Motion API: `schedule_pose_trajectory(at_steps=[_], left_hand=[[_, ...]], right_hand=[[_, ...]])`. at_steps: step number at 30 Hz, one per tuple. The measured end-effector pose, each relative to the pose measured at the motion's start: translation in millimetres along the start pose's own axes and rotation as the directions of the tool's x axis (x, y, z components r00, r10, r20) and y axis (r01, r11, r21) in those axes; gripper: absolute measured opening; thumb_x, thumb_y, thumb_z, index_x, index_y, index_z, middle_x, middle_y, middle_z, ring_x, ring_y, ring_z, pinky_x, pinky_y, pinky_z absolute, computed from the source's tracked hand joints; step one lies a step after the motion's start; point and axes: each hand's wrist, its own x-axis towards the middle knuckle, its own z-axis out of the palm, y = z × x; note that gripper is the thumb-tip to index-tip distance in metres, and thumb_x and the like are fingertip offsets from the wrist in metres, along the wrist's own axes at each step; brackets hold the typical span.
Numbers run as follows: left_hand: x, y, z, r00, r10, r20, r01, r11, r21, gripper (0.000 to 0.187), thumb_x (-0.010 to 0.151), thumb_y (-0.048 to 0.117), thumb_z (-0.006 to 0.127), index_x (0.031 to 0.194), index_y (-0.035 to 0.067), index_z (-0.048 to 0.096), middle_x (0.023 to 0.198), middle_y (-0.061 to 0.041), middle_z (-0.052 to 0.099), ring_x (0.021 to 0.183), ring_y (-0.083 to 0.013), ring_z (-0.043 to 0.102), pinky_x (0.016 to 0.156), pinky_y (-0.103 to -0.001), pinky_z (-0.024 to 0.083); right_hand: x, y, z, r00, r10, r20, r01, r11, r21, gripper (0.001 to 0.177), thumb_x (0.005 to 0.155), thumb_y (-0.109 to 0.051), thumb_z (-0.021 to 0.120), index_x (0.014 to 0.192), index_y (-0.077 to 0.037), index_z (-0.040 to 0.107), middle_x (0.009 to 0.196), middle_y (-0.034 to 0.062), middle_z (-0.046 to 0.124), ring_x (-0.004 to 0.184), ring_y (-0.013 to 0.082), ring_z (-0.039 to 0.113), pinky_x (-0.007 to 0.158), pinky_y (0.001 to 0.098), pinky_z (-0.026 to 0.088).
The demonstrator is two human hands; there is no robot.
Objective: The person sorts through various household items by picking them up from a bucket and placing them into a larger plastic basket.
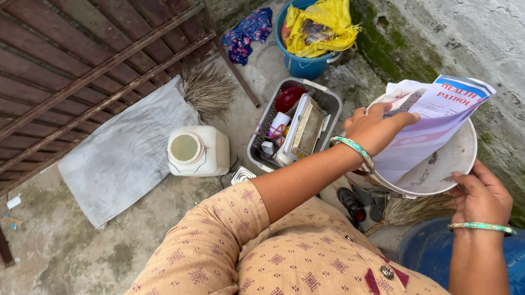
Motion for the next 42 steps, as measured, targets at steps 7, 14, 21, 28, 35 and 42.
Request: schedule_pose_trajectory(at_steps=[7,14,21,28,35,42], left_hand=[[22.5,7.5,4.2,0.995,0.078,0.058,-0.080,0.996,0.034,0.105,0.067,0.074,0.062,0.146,0.004,0.055,0.145,-0.031,0.050,0.140,-0.0462,0.037,0.116,-0.047,0.023],[43.3,11.7,-1.3,0.988,0.119,0.100,-0.128,0.987,0.097,0.105,0.065,0.074,0.064,0.143,0.004,0.059,0.141,-0.031,0.055,0.137,-0.0455,0.042,0.116,-0.045,0.025],[67.3,17.0,-14.0,0.974,0.187,0.128,-0.205,0.967,0.148,0.104,0.066,0.074,0.062,0.141,0.003,0.060,0.138,-0.028,0.061,0.137,-0.0420,0.045,0.116,-0.043,0.027],[68.0,14.7,-30.8,0.984,0.075,0.161,-0.086,0.994,0.060,0.105,0.065,0.072,0.067,0.144,0.003,0.057,0.144,-0.030,0.051,0.140,-0.0440,0.036,0.115,-0.045,0.024],[72.9,12.6,-28.7,0.984,0.074,0.159,-0.087,0.993,0.079,0.104,0.063,0.071,0.067,0.143,0.004,0.059,0.142,-0.030,0.052,0.139,-0.0437,0.037,0.115,-0.044,0.023],[74.2,11.7,-19.2,0.970,0.088,0.226,-0.111,0.990,0.093,0.103,0.065,0.069,0.067,0.142,0.001,0.058,0.137,-0.030,0.056,0.137,-0.0428,0.038,0.114,-0.046,0.024]], right_hand=[[5.5,-15.7,-4.4,0.998,0.009,-0.062,-0.012,0.999,-0.047,0.042,0.092,0.012,0.058,0.133,0.008,0.067,0.112,0.0158,0.072,0.087,0.0236,0.070,0.074,0.0369,0.061],[29.4,-10.7,-10.8,0.995,-0.099,0.006,0.099,0.995,-0.003,0.046,0.096,0.018,0.055,0.140,0.013,0.064,0.124,0.0202,0.072,0.102,0.0256,0.075,0.086,0.0367,0.065],[23.2,-24.2,33.7,0.991,0.030,-0.129,-0.040,0.996,-0.080,0.044,0.095,0.007,0.058,0.138,0.004,0.066,0.111,0.0156,0.071,0.078,0.0267,0.072,0.052,0.0420,0.059],[26.5,-9.2,36.0,0.991,0.026,-0.130,-0.035,0.997,-0.069,0.042,0.094,0.008,0.058,0.136,0.007,0.066,0.110,0.0137,0.072,0.079,0.0224,0.072,0.057,0.0365,0.061],[28.6,-4.1,34.2,0.988,0.047,-0.147,-0.056,0.997,-0.056,0.043,0.091,0.010,0.058,0.133,0.006,0.066,0.109,0.0125,0.072,0.082,0.0203,0.073,0.065,0.0330,0.065],[20.2,0.7,26.8,0.981,0.029,-0.192,-0.044,0.996,-0.072,0.042,0.092,0.011,0.059,0.133,0.008,0.066,0.111,0.0129,0.072,0.084,0.0193,0.071,0.070,0.0317,0.062]])
